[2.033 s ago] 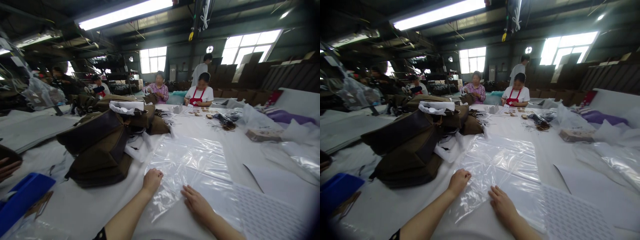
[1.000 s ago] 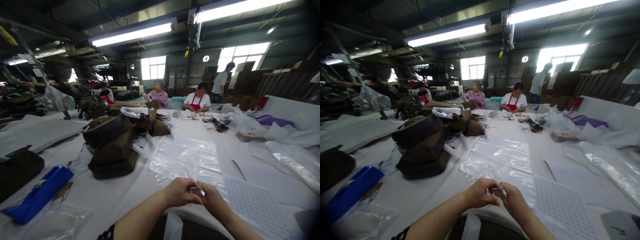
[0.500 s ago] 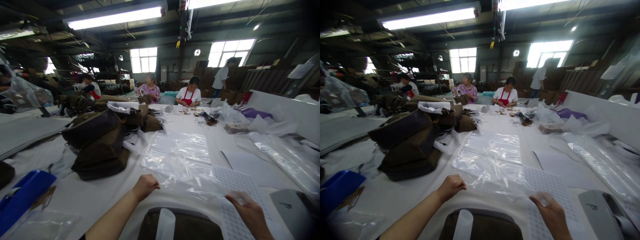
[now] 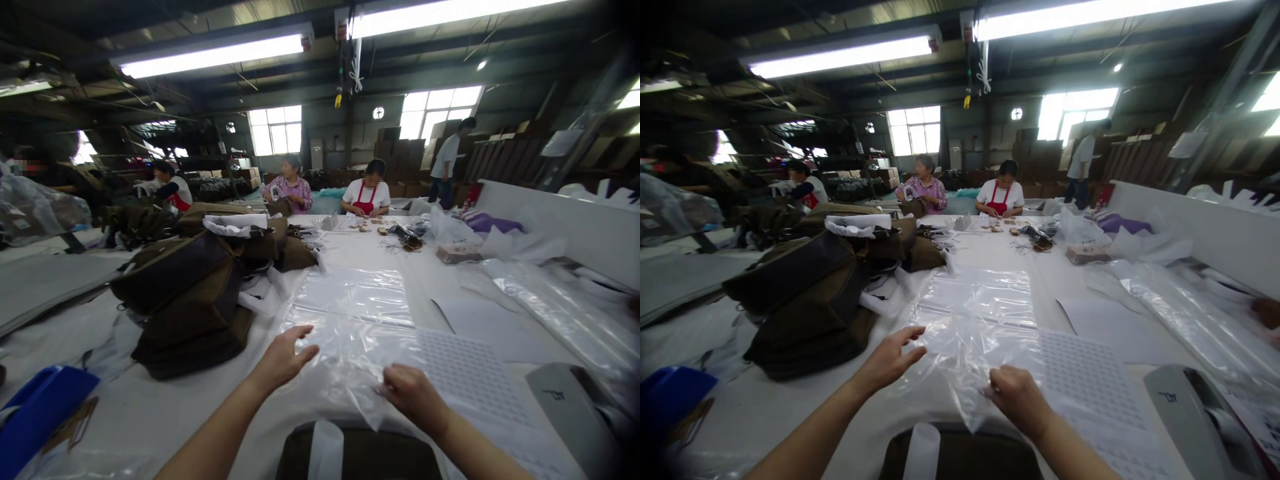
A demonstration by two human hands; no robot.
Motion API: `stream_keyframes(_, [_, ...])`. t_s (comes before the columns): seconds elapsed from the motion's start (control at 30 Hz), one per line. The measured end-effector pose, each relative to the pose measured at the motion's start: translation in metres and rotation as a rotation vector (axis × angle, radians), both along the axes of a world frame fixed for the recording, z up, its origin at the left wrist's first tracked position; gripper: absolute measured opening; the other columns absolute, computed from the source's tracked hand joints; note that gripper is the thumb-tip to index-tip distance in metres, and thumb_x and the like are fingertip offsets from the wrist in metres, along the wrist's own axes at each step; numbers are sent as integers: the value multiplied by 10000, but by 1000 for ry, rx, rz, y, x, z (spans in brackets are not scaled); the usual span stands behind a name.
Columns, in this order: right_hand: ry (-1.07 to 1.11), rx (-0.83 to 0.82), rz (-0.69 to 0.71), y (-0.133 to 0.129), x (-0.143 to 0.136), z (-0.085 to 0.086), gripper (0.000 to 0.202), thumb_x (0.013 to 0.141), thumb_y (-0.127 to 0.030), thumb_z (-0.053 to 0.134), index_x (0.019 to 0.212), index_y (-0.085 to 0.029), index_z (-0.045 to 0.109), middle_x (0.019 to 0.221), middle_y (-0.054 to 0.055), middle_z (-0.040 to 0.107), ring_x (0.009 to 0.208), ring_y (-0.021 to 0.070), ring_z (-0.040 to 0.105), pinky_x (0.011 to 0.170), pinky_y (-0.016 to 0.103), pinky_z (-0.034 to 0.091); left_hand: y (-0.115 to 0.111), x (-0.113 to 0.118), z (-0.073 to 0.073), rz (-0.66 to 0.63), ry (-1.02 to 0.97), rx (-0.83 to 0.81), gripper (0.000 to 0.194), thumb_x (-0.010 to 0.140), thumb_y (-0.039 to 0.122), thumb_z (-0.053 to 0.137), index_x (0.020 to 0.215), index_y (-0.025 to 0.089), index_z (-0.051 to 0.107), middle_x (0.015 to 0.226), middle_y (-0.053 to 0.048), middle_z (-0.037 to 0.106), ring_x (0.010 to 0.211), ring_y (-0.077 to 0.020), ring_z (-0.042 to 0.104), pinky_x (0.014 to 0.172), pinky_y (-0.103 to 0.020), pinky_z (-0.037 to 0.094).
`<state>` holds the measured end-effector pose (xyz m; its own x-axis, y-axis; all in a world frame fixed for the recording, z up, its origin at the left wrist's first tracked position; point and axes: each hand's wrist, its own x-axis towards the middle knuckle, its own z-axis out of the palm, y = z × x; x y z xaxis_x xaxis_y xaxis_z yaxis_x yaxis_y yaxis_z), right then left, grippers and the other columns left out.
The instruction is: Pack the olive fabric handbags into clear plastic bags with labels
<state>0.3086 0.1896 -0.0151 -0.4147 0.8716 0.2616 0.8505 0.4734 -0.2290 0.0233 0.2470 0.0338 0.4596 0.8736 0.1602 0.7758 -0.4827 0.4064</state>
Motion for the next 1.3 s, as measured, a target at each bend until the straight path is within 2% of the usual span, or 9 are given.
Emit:
stream_keyframes(0.1, [-25, -18, -32, 26, -55, 28, 119, 831, -252, 539, 798, -154, 597, 689, 65, 633, 655, 197, 599, 590, 268, 395, -13, 41, 39, -136, -48, -95, 798, 661, 476, 696, 1331, 180, 379, 1129, -91, 631, 1010, -252, 591, 859, -321, 459])
stream_keyframes(0.17, [-13, -35, 17, 35, -73, 38, 156, 831, -273, 546, 912, -155, 606, 766, 72, 657, 716, 208, 612, 616, 269, 406, -19, 52, 47, -156, 43, -154, 761, 654, 397, 716, 1310, 165, 409, 1004, -87, 679, 932, -277, 623, 801, -341, 474])
stream_keyframes(0.3, [-20, -106, 177, 40, -60, 25, 211, 772, -306, 649, 978, -260, 654, 810, 21, 649, 804, 202, 602, 709, 290, 436, -29, 30, 37, -161, 133, -161, 338, 779, 128, 524, 1102, 202, 594, 906, -55, 699, 880, -222, 640, 783, -299, 463])
stream_keyframes(0.5, [-61, -112, 272, 47, -6, -15, 307, 792, -44, 445, 810, -227, 691, 820, 27, 631, 871, 170, 578, 1053, 444, 254, -55, -23, 29, -20, 457, -143, 377, 624, -85, 385, 792, 156, 621, 788, -88, 664, 802, -240, 615, 702, -318, 456])
stream_keyframes(0.6, [-68, -78, 286, 41, 5, -7, 297, 721, -8, 416, 732, -181, 657, 727, 41, 599, 832, 176, 568, 1086, 439, 210, -59, -37, 23, 151, 503, -113, 370, 639, -97, 339, 782, 139, 585, 798, -108, 647, 817, -251, 602, 717, -342, 446])
stream_keyframes(0.8, [-17, -75, 422, 25, -32, 20, 743, 648, -308, 634, 1337, -182, 386, 1395, 114, 381, 1316, 324, 248, 1091, 539, 137, -63, -26, 16, 130, 128, -85, 261, 707, 3, 388, 795, 194, 543, 868, -40, 584, 861, -176, 552, 772, -266, 419])
stream_keyframes(0.93, [-75, -166, 326, 34, -75, 8, 260, 713, -204, 568, 963, -206, 637, 883, 43, 669, 924, 220, 601, 1025, 426, 303, -69, -19, 30, 177, 42, -4, 205, 752, 55, 372, 761, 204, 511, 855, -33, 555, 829, -166, 540, 755, -259, 411])
stream_keyframes(1.03, [-36, -103, 177, 42, -72, 6, 297, 818, -92, 366, 952, -176, 618, 839, 68, 649, 817, 196, 612, 806, 329, 452, -73, -26, 35, 216, 101, 98, 164, 759, 87, 396, 794, 203, 507, 859, -46, 554, 767, -174, 540, 702, -280, 410])
stream_keyframes(1.3, [165, 190, 74, 1, 49, -24, 211, 769, -249, 487, 883, -359, 627, 858, 50, 640, 754, 222, 628, 621, 314, 481, -67, -33, -35, -12, 355, 263, 105, 817, 218, 470, 804, 200, 573, 783, -76, 621, 782, -229, 553, 712, -369, 390])
